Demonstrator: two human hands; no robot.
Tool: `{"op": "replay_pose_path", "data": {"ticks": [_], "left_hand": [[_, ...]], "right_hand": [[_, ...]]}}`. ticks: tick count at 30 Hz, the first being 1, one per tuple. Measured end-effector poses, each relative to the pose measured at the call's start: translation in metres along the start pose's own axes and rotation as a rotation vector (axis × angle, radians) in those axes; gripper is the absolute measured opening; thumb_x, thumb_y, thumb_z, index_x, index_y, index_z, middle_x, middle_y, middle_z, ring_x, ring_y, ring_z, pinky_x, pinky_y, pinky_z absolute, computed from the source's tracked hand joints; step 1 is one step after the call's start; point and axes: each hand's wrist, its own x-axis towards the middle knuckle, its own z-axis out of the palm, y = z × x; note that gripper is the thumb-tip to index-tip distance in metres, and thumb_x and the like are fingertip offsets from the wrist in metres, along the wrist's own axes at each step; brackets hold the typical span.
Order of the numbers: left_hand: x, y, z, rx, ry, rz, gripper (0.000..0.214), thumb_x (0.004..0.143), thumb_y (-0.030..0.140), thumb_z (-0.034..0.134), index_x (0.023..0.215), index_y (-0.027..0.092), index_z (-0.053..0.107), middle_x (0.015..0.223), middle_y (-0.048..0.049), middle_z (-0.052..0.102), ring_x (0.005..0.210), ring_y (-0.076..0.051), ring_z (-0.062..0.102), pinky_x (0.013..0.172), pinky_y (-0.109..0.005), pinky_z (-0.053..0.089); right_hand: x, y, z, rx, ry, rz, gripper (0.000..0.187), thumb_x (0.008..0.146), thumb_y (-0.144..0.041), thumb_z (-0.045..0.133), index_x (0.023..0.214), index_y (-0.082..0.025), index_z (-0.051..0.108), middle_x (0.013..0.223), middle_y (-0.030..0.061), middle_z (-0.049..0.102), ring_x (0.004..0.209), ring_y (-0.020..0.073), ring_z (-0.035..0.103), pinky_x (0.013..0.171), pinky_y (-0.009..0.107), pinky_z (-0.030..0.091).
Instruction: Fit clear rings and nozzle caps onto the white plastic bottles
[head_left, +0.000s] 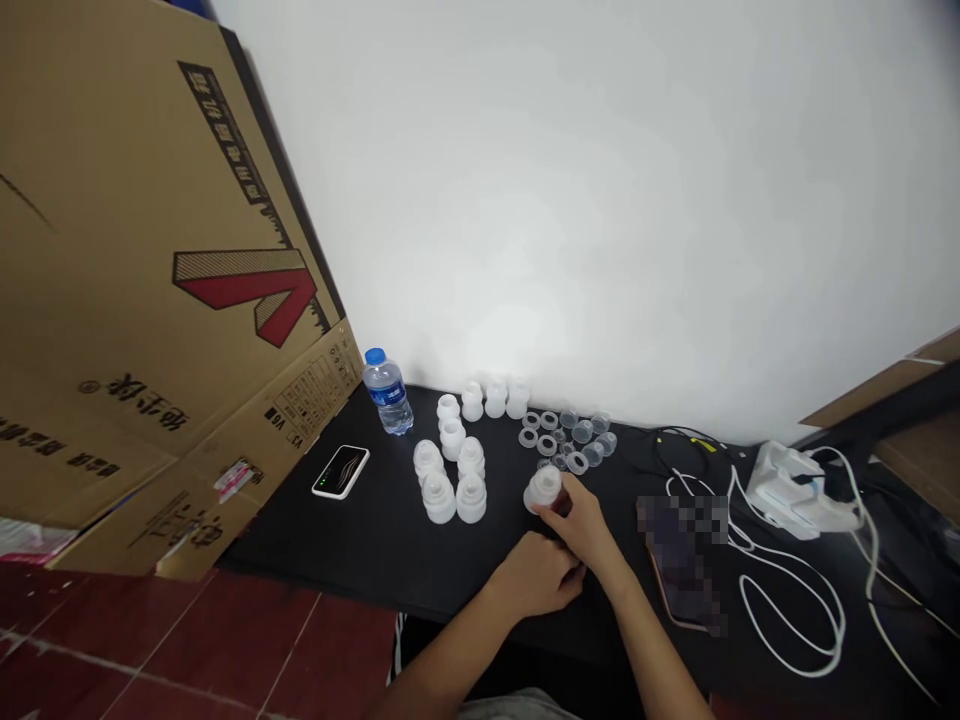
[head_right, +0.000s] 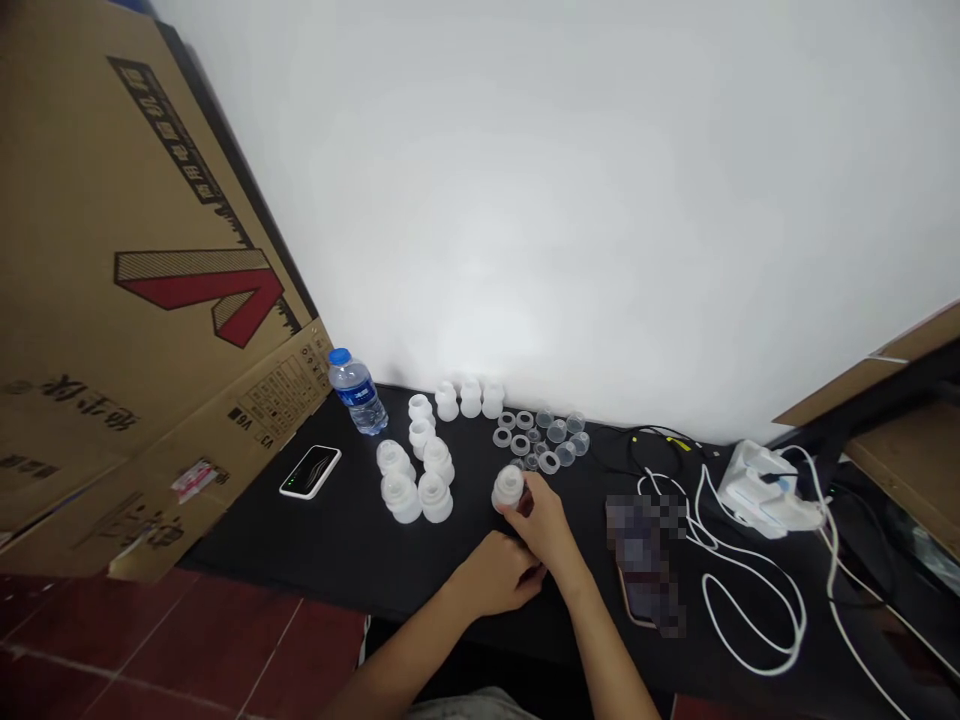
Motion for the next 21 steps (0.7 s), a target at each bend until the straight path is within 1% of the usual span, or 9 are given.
{"op": "replay_pose_path", "data": {"ticks": [2,5,7,10,12,14,17,19,21], "left_hand": [[-0.001,0.000,0.000,-0.021,0.012,0.014,0.016,0.096,0.027,0.068,0.100,0.018,0.080,0.098,-0.0114,0.084,0.092,-0.031,0.079,0.085,-0.041,0.060],[-0.004,-0.001,0.000,-0.085,0.065,0.021,0.026,0.096,0.027,0.069,0.119,0.017,0.078,0.115,-0.0149,0.082,0.113,-0.038,0.076,0.100,-0.051,0.059],[-0.006,-0.002,0.001,-0.138,0.082,0.019,0.033,0.096,0.027,0.069,0.127,0.017,0.075,0.122,-0.0157,0.080,0.117,-0.039,0.074,0.103,-0.052,0.058],[-0.009,-0.004,0.003,-0.174,0.095,0.012,0.036,0.096,0.026,0.068,0.131,0.019,0.072,0.124,-0.0151,0.079,0.117,-0.038,0.073,0.104,-0.053,0.058],[-0.010,-0.005,0.005,-0.168,0.096,0.003,0.035,0.096,0.026,0.067,0.130,0.019,0.073,0.121,-0.0145,0.079,0.115,-0.038,0.073,0.103,-0.053,0.058],[-0.010,-0.005,0.007,-0.151,0.094,0.000,0.033,0.096,0.027,0.068,0.127,0.019,0.074,0.119,-0.0140,0.080,0.113,-0.038,0.074,0.101,-0.052,0.058],[-0.008,-0.004,0.008,-0.080,0.093,-0.003,0.023,0.097,0.027,0.067,0.116,0.018,0.076,0.114,-0.0134,0.081,0.111,-0.037,0.075,0.099,-0.050,0.058],[-0.006,-0.003,0.005,-0.031,0.067,-0.009,0.016,0.099,0.029,0.066,0.103,0.018,0.076,0.103,-0.0111,0.082,0.100,-0.033,0.078,0.090,-0.043,0.058],[-0.004,-0.001,0.002,-0.008,0.036,-0.005,0.018,0.101,0.031,0.064,0.092,0.018,0.074,0.089,-0.0075,0.081,0.082,-0.027,0.077,0.075,-0.035,0.055]], "right_hand": [[0.005,-0.007,0.012,-0.003,-0.058,-0.024,0.027,0.075,-0.032,0.089,0.096,-0.026,0.073,0.076,-0.0014,0.069,0.064,0.0213,0.062,0.063,0.034,0.050],[0.012,-0.020,0.029,0.023,-0.123,-0.050,0.027,0.077,-0.027,0.086,0.101,-0.026,0.072,0.084,0.0002,0.071,0.067,0.0214,0.064,0.064,0.033,0.051],[0.015,-0.029,0.037,0.026,-0.166,-0.057,0.030,0.079,-0.026,0.085,0.106,-0.026,0.072,0.087,0.0005,0.072,0.070,0.0219,0.066,0.064,0.033,0.052],[0.018,-0.038,0.044,0.006,-0.226,-0.070,0.027,0.083,-0.028,0.085,0.106,-0.026,0.071,0.089,0.0001,0.072,0.072,0.0218,0.067,0.066,0.033,0.054],[0.017,-0.040,0.046,0.015,-0.261,-0.081,0.026,0.084,-0.029,0.085,0.107,-0.026,0.072,0.093,0.0009,0.073,0.074,0.0216,0.068,0.067,0.033,0.056],[0.016,-0.039,0.046,0.048,-0.306,-0.081,0.029,0.085,-0.028,0.084,0.112,-0.026,0.074,0.100,0.0023,0.075,0.078,0.0221,0.071,0.068,0.034,0.059],[0.016,-0.030,0.038,0.085,-0.383,-0.058,0.037,0.086,-0.027,0.081,0.122,-0.026,0.074,0.108,0.0041,0.078,0.083,0.0227,0.074,0.072,0.034,0.063],[0.019,-0.020,0.027,0.048,-0.343,-0.060,0.037,0.088,-0.027,0.077,0.125,-0.024,0.074,0.113,0.0062,0.080,0.082,0.0221,0.075,0.073,0.035,0.063],[0.024,-0.009,0.013,-0.060,-0.182,-0.080,0.028,0.094,-0.029,0.070,0.120,-0.022,0.075,0.110,0.0083,0.080,0.077,0.0215,0.073,0.075,0.037,0.061]]}}
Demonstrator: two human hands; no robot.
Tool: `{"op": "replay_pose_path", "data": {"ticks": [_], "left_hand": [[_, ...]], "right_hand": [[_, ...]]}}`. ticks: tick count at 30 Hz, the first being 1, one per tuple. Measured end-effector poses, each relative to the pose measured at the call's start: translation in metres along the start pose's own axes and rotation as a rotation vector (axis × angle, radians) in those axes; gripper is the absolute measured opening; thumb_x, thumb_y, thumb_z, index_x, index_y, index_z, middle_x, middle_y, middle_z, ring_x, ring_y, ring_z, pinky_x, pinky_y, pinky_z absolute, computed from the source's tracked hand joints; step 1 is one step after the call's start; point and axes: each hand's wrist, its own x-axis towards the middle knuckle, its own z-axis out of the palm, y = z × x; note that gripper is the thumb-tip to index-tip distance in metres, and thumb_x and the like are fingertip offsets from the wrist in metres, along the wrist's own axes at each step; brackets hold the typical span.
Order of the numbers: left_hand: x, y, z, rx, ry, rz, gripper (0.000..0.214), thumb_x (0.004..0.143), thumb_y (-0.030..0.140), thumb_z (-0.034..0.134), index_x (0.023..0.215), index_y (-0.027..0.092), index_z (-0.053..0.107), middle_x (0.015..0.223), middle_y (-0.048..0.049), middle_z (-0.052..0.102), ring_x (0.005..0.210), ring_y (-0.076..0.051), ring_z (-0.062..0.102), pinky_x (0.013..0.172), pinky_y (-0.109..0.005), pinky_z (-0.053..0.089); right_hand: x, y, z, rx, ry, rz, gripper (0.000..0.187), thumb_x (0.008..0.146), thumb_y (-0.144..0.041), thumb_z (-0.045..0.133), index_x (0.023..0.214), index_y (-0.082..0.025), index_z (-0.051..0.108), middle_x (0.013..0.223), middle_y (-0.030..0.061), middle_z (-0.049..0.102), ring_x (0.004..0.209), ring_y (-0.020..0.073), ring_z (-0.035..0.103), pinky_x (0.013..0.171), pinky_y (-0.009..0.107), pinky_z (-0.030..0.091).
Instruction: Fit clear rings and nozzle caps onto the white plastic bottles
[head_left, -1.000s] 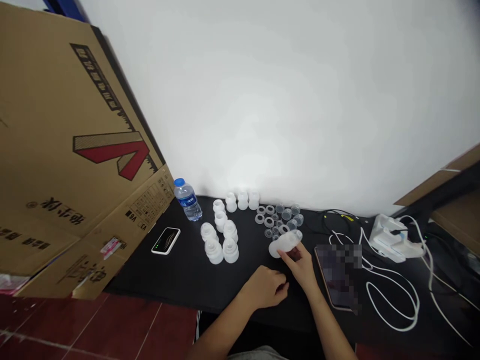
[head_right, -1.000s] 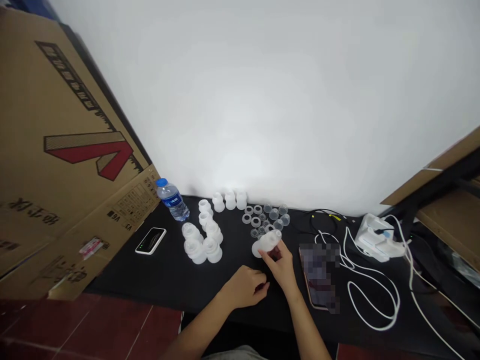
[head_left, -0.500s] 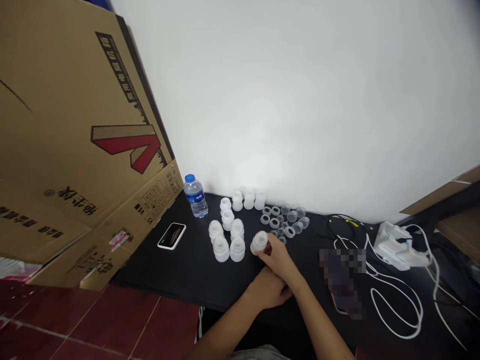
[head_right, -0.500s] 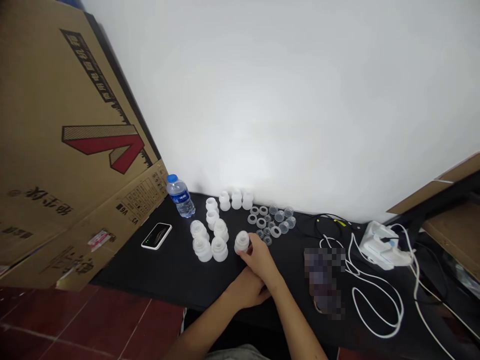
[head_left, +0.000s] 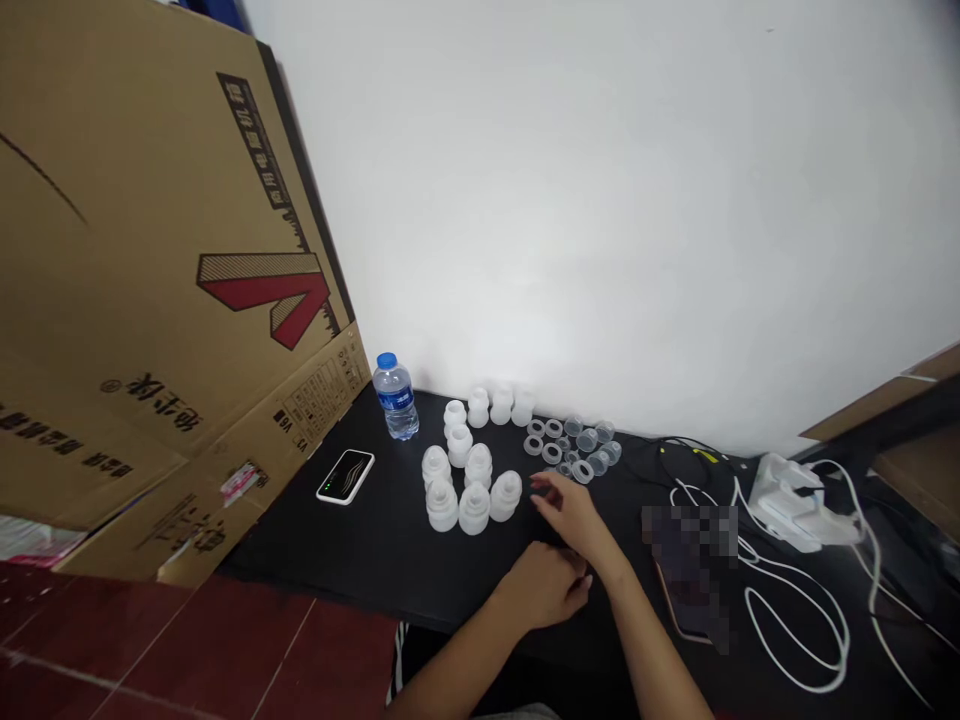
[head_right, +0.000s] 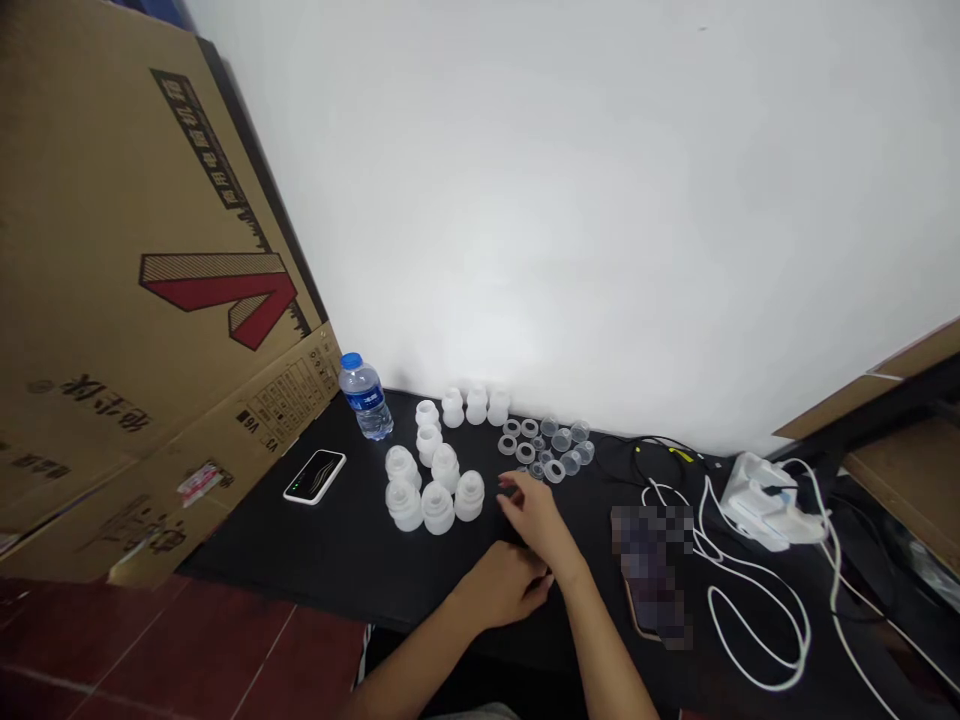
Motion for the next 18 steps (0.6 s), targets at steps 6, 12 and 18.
{"op": "replay_pose_path", "data": {"ticks": [6,12,18], "left_hand": [[0.000,0.004,-0.005,0.051,0.063,0.031,0.021,0.100,0.027,0.065,0.081,0.019,0.066,0.079,-0.0033,0.076,0.068,-0.019,0.072,0.061,-0.030,0.041],[0.001,0.004,-0.006,0.065,0.153,-0.029,0.020,0.100,0.019,0.063,0.079,0.021,0.062,0.076,-0.0018,0.072,0.065,-0.018,0.070,0.059,-0.032,0.037],[0.001,0.004,-0.010,0.030,0.193,-0.057,0.024,0.102,0.018,0.061,0.078,0.022,0.060,0.075,-0.0017,0.071,0.065,-0.017,0.068,0.058,-0.033,0.035]], "right_hand": [[0.004,0.033,-0.035,-0.432,0.379,-0.033,0.028,0.108,-0.034,0.053,0.113,-0.019,0.076,0.101,0.0118,0.074,0.083,0.0265,0.067,0.082,0.041,0.055],[0.018,0.036,-0.039,-0.735,0.408,-0.067,0.017,0.102,-0.024,0.067,0.095,-0.020,0.081,0.094,0.0127,0.065,0.093,0.0318,0.059,0.086,0.043,0.051],[0.034,0.020,-0.027,-0.759,0.397,-0.051,0.017,0.103,-0.021,0.064,0.104,-0.020,0.080,0.100,0.0132,0.069,0.097,0.0317,0.060,0.089,0.043,0.047]]}}
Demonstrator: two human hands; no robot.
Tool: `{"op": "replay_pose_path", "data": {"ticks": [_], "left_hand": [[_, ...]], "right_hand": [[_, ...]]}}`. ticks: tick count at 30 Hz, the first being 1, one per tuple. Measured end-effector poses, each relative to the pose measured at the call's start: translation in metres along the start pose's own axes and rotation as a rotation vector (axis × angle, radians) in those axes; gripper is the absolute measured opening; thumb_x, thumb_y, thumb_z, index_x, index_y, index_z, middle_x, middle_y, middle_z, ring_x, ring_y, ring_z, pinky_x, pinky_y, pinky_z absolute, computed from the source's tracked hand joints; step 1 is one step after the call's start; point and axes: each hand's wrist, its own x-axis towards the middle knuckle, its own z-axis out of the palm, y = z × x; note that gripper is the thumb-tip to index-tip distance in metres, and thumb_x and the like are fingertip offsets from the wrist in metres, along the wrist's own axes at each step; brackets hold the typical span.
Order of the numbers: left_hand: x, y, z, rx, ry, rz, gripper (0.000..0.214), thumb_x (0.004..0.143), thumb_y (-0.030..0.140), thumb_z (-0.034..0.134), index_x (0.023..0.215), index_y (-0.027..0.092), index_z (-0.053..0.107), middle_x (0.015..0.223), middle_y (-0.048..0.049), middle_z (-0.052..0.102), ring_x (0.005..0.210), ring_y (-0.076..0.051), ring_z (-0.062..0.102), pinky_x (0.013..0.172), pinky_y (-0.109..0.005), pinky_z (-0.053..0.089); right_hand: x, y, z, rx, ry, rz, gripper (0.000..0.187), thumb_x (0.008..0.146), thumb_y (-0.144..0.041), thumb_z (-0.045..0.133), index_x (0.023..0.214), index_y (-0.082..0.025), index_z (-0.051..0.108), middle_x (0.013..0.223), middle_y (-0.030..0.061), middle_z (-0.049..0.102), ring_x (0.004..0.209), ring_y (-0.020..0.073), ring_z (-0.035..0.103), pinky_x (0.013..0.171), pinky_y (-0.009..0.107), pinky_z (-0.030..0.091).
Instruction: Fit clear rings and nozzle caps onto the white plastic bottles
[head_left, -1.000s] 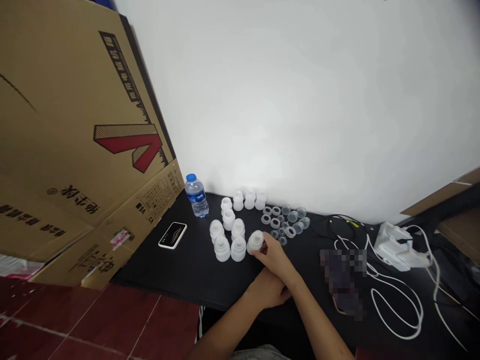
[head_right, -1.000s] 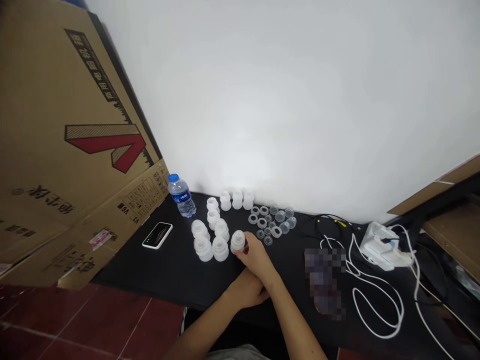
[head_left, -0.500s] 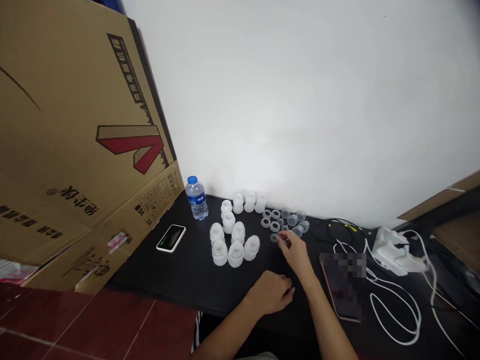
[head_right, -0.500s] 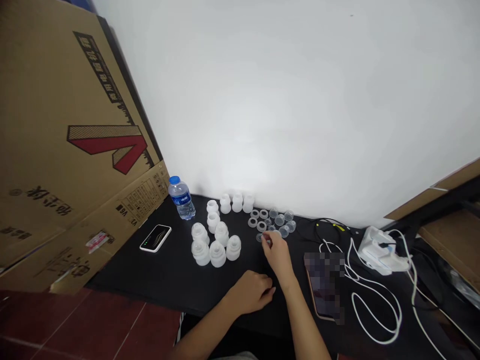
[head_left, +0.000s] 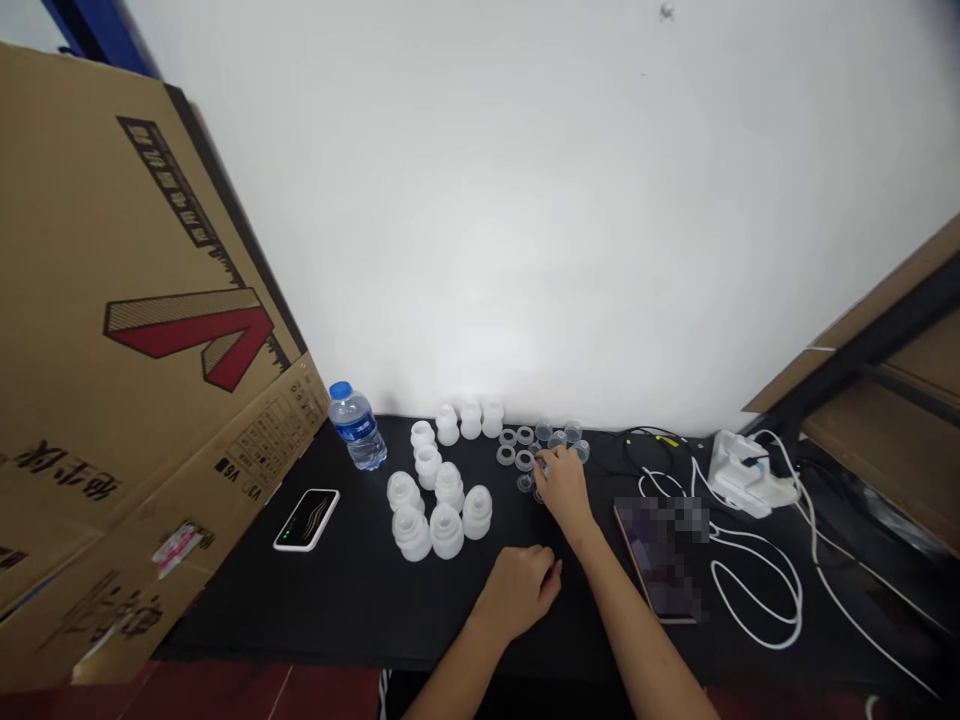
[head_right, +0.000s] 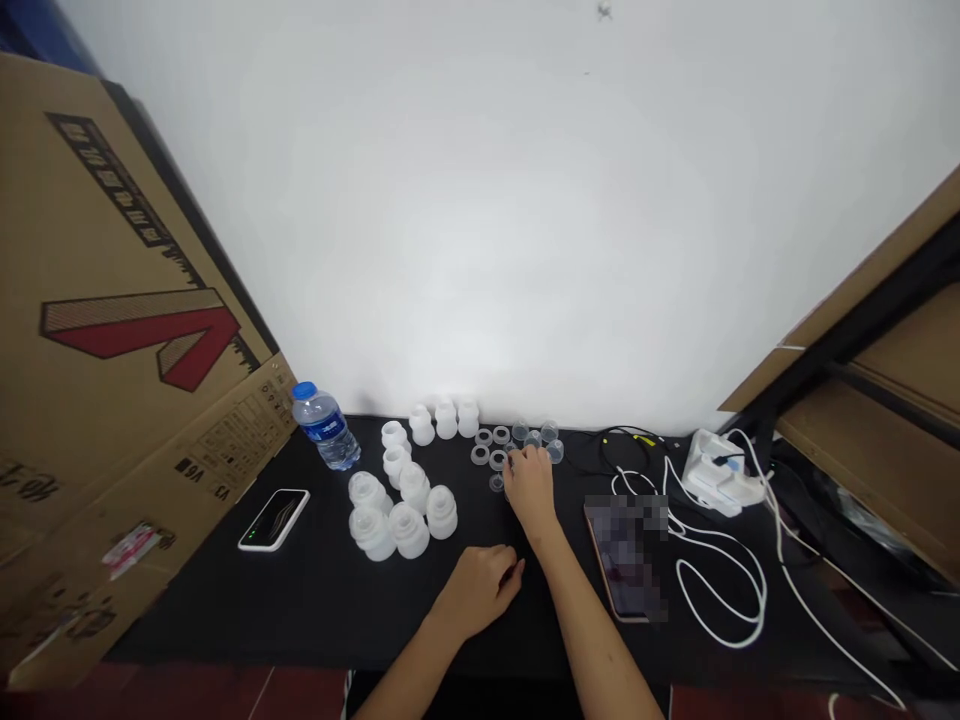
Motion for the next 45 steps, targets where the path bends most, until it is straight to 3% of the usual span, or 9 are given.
{"op": "replay_pose_path", "data": {"ticks": [7,11,17,21,24,28,31,38,45], "left_hand": [[0.001,-0.001,-0.002,-0.008,0.001,0.002,0.027,0.103,0.017,0.058,0.076,0.023,0.054,0.072,-0.0005,0.068,0.062,-0.016,0.066,0.058,-0.034,0.032],[0.001,0.000,0.000,-0.006,-0.011,0.027,0.028,0.103,0.017,0.058,0.077,0.023,0.053,0.072,-0.0006,0.067,0.062,-0.016,0.066,0.058,-0.033,0.032],[-0.001,0.000,0.001,0.000,-0.023,0.028,0.027,0.103,0.016,0.058,0.078,0.023,0.053,0.073,-0.0006,0.068,0.062,-0.017,0.066,0.058,-0.033,0.032],[-0.001,-0.001,-0.001,-0.007,-0.026,0.004,0.029,0.103,0.016,0.058,0.076,0.023,0.052,0.072,0.0001,0.067,0.061,-0.016,0.065,0.058,-0.034,0.032],[0.000,-0.001,-0.002,-0.021,-0.011,0.001,0.028,0.104,0.017,0.057,0.076,0.024,0.052,0.072,0.0002,0.066,0.061,-0.016,0.064,0.058,-0.034,0.033],[0.000,-0.001,-0.002,-0.032,-0.006,-0.010,0.029,0.103,0.016,0.056,0.076,0.024,0.052,0.071,0.0002,0.064,0.060,-0.016,0.063,0.057,-0.033,0.033],[0.001,0.000,-0.003,-0.035,-0.015,-0.010,0.029,0.104,0.017,0.056,0.076,0.024,0.052,0.071,-0.0003,0.064,0.061,-0.017,0.064,0.058,-0.033,0.033],[0.000,0.000,-0.002,-0.022,-0.029,-0.010,0.027,0.105,0.018,0.055,0.078,0.024,0.053,0.073,-0.0009,0.066,0.064,-0.017,0.066,0.059,-0.032,0.034],[0.001,-0.001,0.000,-0.017,-0.039,-0.011,0.028,0.105,0.018,0.055,0.079,0.024,0.052,0.073,-0.0002,0.065,0.064,-0.016,0.065,0.060,-0.033,0.034]], "right_hand": [[0.005,0.019,-0.016,0.001,0.066,0.122,0.020,0.106,-0.025,0.060,0.101,-0.019,0.079,0.098,0.0133,0.070,0.098,0.0318,0.058,0.090,0.042,0.045],[0.007,0.015,-0.022,-0.046,-0.087,0.076,0.025,0.109,-0.027,0.058,0.109,-0.019,0.082,0.104,0.0132,0.071,0.103,0.0308,0.056,0.094,0.041,0.043],[0.027,-0.007,0.002,-0.075,-0.273,-0.037,0.022,0.102,-0.017,0.066,0.098,-0.025,0.087,0.109,0.0129,0.072,0.106,0.0311,0.056,0.090,0.041,0.040],[0.040,-0.011,0.013,-0.082,-0.335,-0.066,0.023,0.093,-0.006,0.070,0.082,-0.020,0.084,0.106,0.0148,0.073,0.106,0.0316,0.057,0.091,0.041,0.039],[0.042,-0.007,0.004,-0.064,-0.317,-0.063,0.015,0.097,-0.015,0.073,0.089,-0.022,0.083,0.110,0.0126,0.073,0.109,0.0314,0.058,0.093,0.040,0.040],[0.024,0.012,-0.018,-0.015,-0.184,-0.007,0.017,0.108,-0.029,0.063,0.113,-0.022,0.078,0.117,0.0120,0.070,0.113,0.0298,0.059,0.096,0.039,0.043],[-0.007,0.034,-0.026,0.111,-0.012,0.019,0.016,0.108,-0.030,0.060,0.102,-0.022,0.073,0.102,0.0095,0.068,0.100,0.0279,0.062,0.091,0.037,0.047],[-0.085,0.055,-0.027,0.085,-0.115,0.090,0.018,0.098,-0.021,0.071,0.081,-0.025,0.067,0.084,0.0046,0.068,0.081,0.0255,0.063,0.076,0.035,0.046],[-0.086,0.033,-0.035,0.222,-0.068,0.149,0.002,0.100,-0.023,0.072,0.099,-0.023,0.071,0.088,0.0038,0.067,0.086,0.0256,0.065,0.080,0.036,0.050]]}}
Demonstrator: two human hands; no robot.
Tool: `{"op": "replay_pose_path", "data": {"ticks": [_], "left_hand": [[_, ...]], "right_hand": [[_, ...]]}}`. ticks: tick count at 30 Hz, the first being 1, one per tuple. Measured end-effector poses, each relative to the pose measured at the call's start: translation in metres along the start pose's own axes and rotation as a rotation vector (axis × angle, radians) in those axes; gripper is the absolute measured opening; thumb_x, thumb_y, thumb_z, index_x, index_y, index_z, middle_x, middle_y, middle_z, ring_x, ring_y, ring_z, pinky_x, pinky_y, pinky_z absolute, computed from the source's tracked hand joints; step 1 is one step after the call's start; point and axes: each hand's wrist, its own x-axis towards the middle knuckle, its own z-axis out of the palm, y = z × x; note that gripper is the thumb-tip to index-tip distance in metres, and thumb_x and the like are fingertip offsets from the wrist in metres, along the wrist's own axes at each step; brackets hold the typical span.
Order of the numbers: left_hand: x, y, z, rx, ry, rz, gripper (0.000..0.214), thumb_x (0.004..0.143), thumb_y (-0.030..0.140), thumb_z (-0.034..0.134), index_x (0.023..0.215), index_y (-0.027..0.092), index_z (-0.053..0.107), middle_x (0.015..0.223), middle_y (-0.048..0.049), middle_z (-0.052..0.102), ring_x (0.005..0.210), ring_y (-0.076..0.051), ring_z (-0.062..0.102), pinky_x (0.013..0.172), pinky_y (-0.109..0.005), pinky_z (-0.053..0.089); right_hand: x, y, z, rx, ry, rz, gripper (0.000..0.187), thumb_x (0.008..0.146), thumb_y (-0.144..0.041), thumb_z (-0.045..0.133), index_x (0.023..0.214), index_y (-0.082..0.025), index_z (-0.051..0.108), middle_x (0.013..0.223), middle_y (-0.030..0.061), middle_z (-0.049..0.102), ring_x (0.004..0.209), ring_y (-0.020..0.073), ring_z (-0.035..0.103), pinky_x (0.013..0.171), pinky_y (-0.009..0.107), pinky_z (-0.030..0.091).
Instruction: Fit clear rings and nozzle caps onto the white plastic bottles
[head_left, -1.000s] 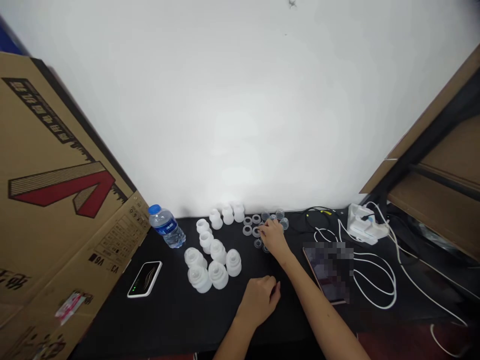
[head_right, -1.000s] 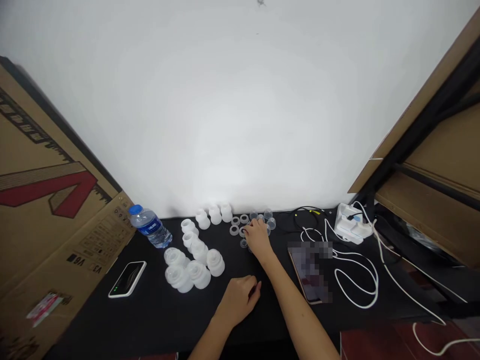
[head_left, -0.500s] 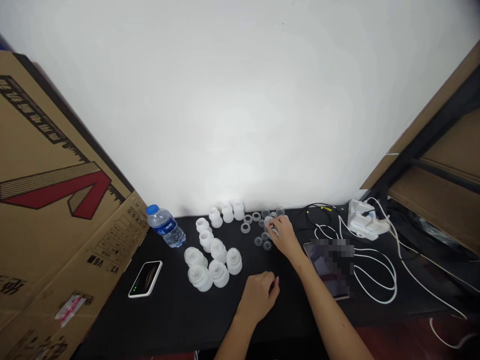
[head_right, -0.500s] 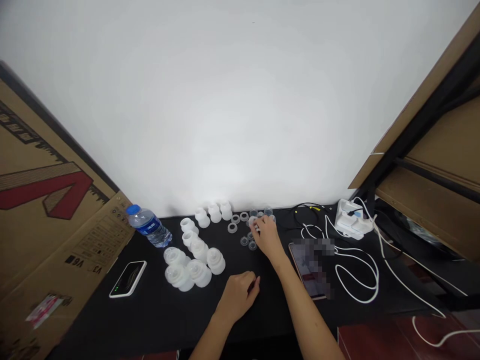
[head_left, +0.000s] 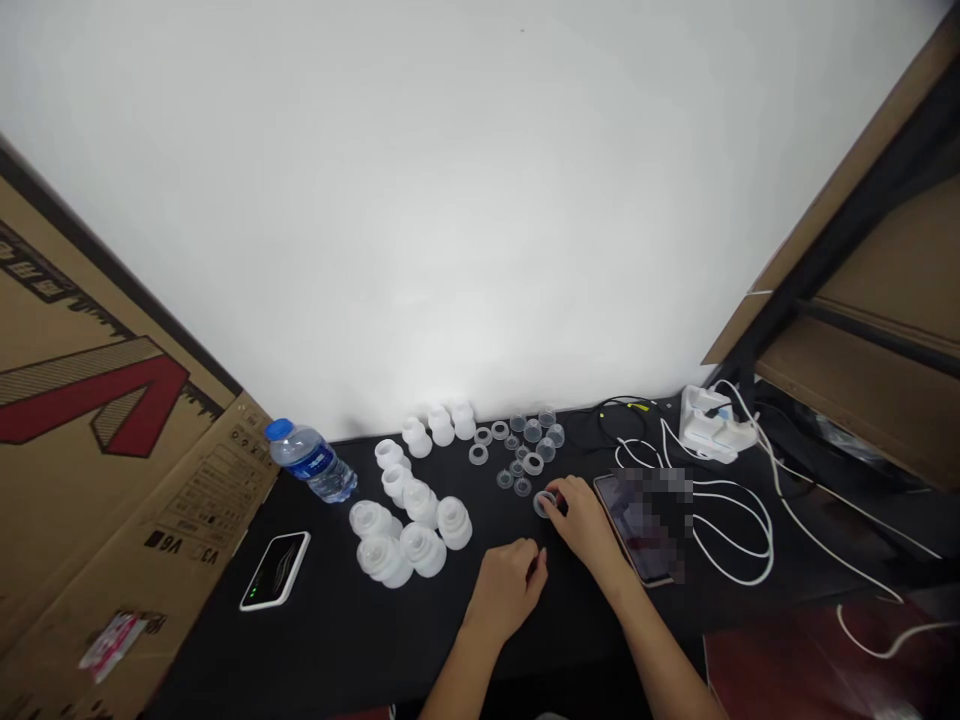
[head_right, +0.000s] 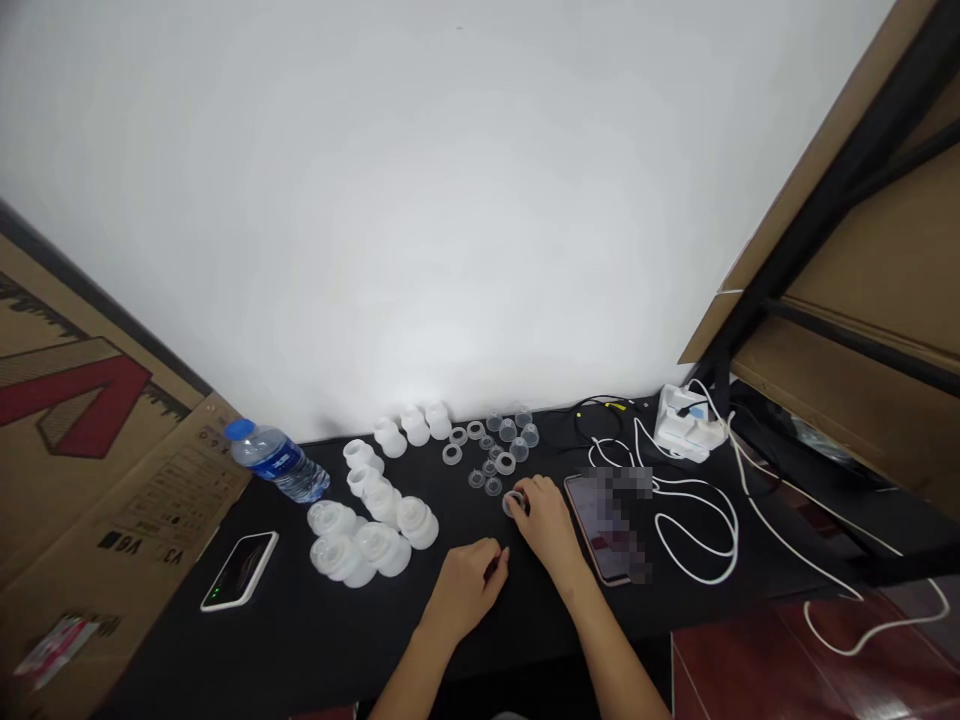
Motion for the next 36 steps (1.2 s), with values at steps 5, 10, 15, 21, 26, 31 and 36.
{"op": "replay_pose_path", "data": {"ticks": [5,10,15,21,26,31,36], "left_hand": [[0.001,-0.001,0.001,-0.003,0.019,-0.006,0.030,0.106,0.019,0.053,0.077,0.024,0.051,0.071,0.0004,0.063,0.061,-0.016,0.062,0.059,-0.032,0.034],[0.000,-0.004,-0.001,-0.039,0.173,-0.107,0.036,0.112,0.029,0.045,0.076,0.025,0.050,0.070,0.0010,0.057,0.060,-0.015,0.058,0.060,-0.030,0.040],[0.003,-0.003,-0.009,-0.135,0.380,-0.229,0.017,0.109,0.036,0.054,0.113,0.024,0.066,0.098,-0.0057,0.066,0.076,-0.018,0.063,0.072,-0.032,0.054],[0.006,-0.005,-0.008,-0.322,0.326,-0.215,0.022,0.110,0.038,0.054,0.119,0.024,0.069,0.108,-0.0081,0.070,0.090,-0.021,0.070,0.078,-0.034,0.059],[0.006,-0.008,-0.005,-0.380,0.352,-0.291,0.029,0.110,0.047,0.055,0.109,0.023,0.071,0.102,-0.0078,0.073,0.089,-0.021,0.072,0.076,-0.034,0.060],[0.007,-0.012,-0.005,-0.452,0.376,-0.345,0.039,0.106,0.057,0.060,0.107,0.021,0.073,0.097,-0.0079,0.074,0.084,-0.021,0.073,0.072,-0.032,0.060],[0.008,-0.014,-0.005,-0.434,0.405,-0.335,0.039,0.105,0.057,0.061,0.104,0.020,0.073,0.098,-0.0073,0.071,0.078,-0.018,0.069,0.065,-0.029,0.057]], "right_hand": [[0.020,-0.018,0.013,-0.038,0.016,-0.053,0.009,0.101,-0.024,0.072,0.109,-0.023,0.075,0.099,0.0083,0.071,0.095,0.0289,0.064,0.086,0.040,0.051],[0.028,-0.029,0.014,0.081,0.033,-0.077,0.017,0.103,-0.018,0.059,0.095,-0.023,0.073,0.097,0.0089,0.072,0.095,0.0285,0.063,0.087,0.041,0.051],[0.008,-0.026,0.004,0.572,0.039,0.007,0.017,0.105,-0.036,0.061,0.097,-0.024,0.071,0.091,0.0052,0.072,0.082,0.0223,0.064,0.077,0.034,0.054],[-0.016,-0.010,0.012,0.836,-0.018,0.174,0.029,0.100,-0.050,0.069,0.092,-0.022,0.071,0.085,0.0025,0.073,0.075,0.0193,0.066,0.071,0.031,0.054],[-0.022,-0.014,0.009,0.767,-0.026,0.133,0.023,0.098,-0.044,0.070,0.089,-0.023,0.072,0.078,0.0001,0.070,0.069,0.0176,0.063,0.066,0.029,0.051],[-0.023,-0.021,0.006,0.698,-0.054,0.069,0.014,0.097,-0.034,0.067,0.090,-0.024,0.074,0.079,0.0005,0.073,0.070,0.0180,0.066,0.068,0.029,0.053],[-0.024,-0.016,0.011,0.663,-0.061,0.038,0.014,0.096,-0.028,0.065,0.098,-0.025,0.078,0.087,0.0022,0.077,0.075,0.0195,0.071,0.072,0.030,0.056]]}}
